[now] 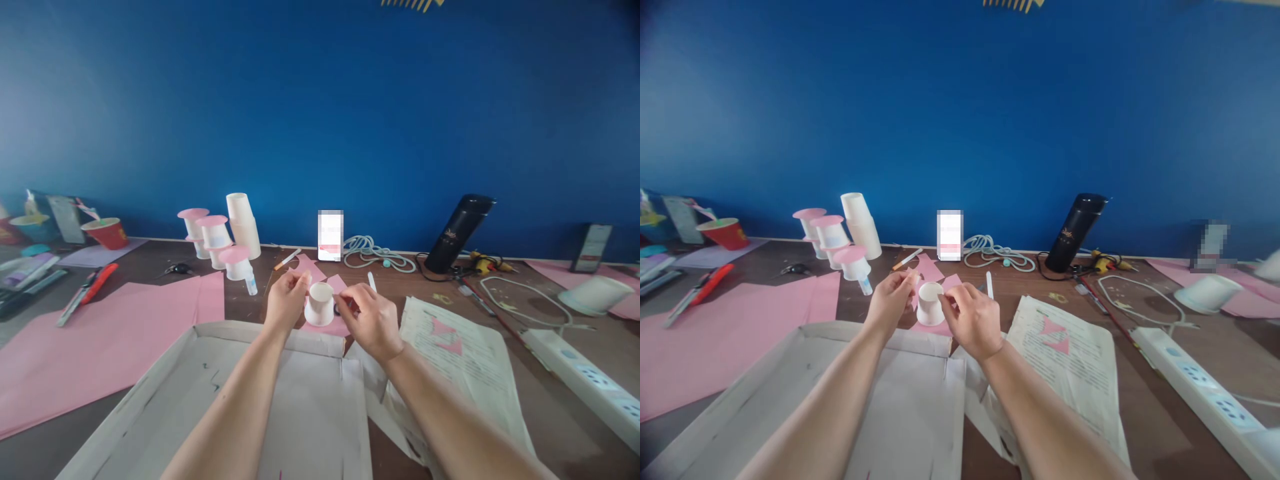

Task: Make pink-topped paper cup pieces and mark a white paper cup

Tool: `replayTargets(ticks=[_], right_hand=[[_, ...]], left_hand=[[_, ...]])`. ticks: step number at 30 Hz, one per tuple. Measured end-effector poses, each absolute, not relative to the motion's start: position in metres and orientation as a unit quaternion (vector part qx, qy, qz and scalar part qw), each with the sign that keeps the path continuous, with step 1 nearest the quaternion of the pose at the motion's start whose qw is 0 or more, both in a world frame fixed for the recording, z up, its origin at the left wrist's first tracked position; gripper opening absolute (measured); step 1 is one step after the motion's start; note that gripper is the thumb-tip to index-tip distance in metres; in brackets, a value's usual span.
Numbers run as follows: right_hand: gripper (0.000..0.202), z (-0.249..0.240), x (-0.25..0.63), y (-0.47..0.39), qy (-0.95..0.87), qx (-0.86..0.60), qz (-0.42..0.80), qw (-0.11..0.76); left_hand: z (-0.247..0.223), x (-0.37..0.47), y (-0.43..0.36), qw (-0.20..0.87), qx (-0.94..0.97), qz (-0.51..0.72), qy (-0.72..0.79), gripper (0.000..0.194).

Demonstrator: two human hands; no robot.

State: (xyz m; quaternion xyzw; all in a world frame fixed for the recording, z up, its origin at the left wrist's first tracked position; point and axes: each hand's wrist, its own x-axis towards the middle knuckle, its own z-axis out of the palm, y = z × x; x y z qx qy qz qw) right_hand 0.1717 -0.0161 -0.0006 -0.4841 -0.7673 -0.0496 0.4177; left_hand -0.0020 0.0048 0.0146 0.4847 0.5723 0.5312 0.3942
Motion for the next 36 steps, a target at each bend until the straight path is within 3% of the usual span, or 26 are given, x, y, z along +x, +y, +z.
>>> replayTargets(ticks=[12,20,24,29,32,36], right_hand=[[0.024,-0.006,0.168,-0.011,-0.806,-0.439,-0.205,0.341],[0.021,-0.01,0.164,-0.012,-0.81,-0.443,-0.201,0.326],[0.02,-0.008,0.163,-0.015,-0.787,-0.47,-0.11,0.385],[0.011,-0.01,0.164,-0.011,-0.695,-0.513,0.142,0.484],[0.028,-0.012,0.164,-0.005,-0.618,-0.527,0.283,0.51],[0.042,-0.017,0.162,0.0,-0.576,-0.524,0.38,0.5]], left_hand=[[0.005,-0.001,0.008,0.397,0.515,0.477,0.591,0.035],[0.008,-0.001,0.008,0.376,0.534,0.463,0.6,0.035],[0.008,-0.001,0.008,0.382,0.527,0.457,0.606,0.035],[0.005,-0.001,0.009,0.405,0.508,0.488,0.583,0.031],[0.004,-0.002,0.01,0.407,0.51,0.49,0.578,0.031],[0.004,-0.002,0.009,0.399,0.523,0.473,0.586,0.033]])
